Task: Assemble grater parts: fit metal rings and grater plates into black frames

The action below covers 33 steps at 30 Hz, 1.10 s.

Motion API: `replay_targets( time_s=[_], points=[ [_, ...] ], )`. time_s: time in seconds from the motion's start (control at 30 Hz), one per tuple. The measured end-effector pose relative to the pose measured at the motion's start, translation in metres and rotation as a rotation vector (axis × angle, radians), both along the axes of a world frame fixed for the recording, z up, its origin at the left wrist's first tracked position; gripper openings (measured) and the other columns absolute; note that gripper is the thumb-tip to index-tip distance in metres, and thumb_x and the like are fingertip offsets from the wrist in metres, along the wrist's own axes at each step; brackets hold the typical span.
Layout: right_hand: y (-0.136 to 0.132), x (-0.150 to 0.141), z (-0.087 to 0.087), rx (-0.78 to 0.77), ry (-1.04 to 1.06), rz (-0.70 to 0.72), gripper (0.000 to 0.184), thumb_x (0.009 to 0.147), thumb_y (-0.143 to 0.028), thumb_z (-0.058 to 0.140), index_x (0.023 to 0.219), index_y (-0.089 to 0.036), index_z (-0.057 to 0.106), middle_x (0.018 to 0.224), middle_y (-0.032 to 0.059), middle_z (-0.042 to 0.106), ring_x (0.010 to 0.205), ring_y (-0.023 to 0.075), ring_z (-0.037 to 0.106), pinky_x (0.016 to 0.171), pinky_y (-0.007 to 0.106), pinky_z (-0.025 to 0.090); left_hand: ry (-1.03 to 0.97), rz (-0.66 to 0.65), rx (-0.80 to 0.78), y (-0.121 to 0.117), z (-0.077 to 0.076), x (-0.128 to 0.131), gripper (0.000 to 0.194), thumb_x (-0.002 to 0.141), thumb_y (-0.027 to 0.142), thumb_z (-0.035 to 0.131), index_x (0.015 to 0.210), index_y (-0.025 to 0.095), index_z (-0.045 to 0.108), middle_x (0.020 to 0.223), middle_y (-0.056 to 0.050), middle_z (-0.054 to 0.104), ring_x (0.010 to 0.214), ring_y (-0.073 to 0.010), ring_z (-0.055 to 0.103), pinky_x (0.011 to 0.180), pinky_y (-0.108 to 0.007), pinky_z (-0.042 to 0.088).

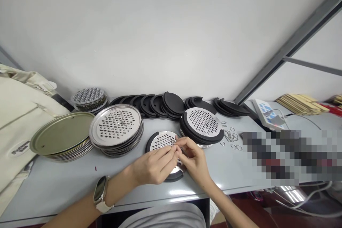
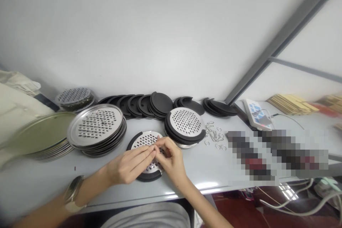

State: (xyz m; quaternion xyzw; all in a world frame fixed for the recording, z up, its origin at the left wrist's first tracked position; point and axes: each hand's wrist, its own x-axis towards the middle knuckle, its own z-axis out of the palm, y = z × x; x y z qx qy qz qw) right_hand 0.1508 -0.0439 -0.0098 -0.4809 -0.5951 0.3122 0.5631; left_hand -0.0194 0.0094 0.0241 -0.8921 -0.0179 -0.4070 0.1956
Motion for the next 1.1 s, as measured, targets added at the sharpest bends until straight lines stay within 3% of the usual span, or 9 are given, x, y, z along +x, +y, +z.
replay_targets(
  time_s=[0.3,0.53,0.8,1.1],
  points=[
    [0.001,0.000,0.005,-0.090,0.095,0.035,0.010,0.088,-0.029,0.063,0.085,-0.019,0.063,0.083,0.0023,0.061,0.079,0.0166,0.058,0.073,0.028,0.048,0.048,-0.026,-0.052,0.001,0.001,-0.001,0.017,0.087,0.001,0.053,0.100,-0.004,0.061,0.084,-0.016,0.071,0.086,-0.0234,0.071,0.079,-0.033,0.062],
    [0.001,0.003,0.013,-0.152,0.080,0.061,0.013,0.091,-0.031,0.058,0.088,-0.020,0.064,0.087,0.0033,0.062,0.082,0.0170,0.057,0.072,0.027,0.045,-0.038,-0.048,-0.026,0.003,0.002,0.001,0.014,0.088,0.004,0.051,0.094,-0.001,0.063,0.078,-0.012,0.071,0.081,-0.0207,0.071,0.076,-0.030,0.062],
    [0.000,0.002,0.012,-0.244,0.199,0.126,0.019,0.088,-0.032,0.063,0.077,-0.019,0.057,0.068,-0.0031,0.053,0.059,0.0095,0.048,0.056,0.022,0.039,0.106,-0.091,0.076,0.001,-0.009,0.002,0.015,0.085,0.006,0.053,0.088,0.000,0.066,0.082,-0.012,0.071,0.082,-0.0221,0.070,0.079,-0.032,0.061],
    [0.001,0.001,0.014,-0.222,0.150,0.139,0.023,0.093,-0.033,0.056,0.075,-0.019,0.052,0.067,-0.0042,0.047,0.058,0.0090,0.044,0.056,0.022,0.037,0.159,-0.119,0.089,-0.001,-0.007,0.001,0.019,0.086,0.009,0.050,0.085,0.001,0.068,0.085,-0.014,0.070,0.082,-0.0230,0.069,0.074,-0.032,0.059]
  ],
)
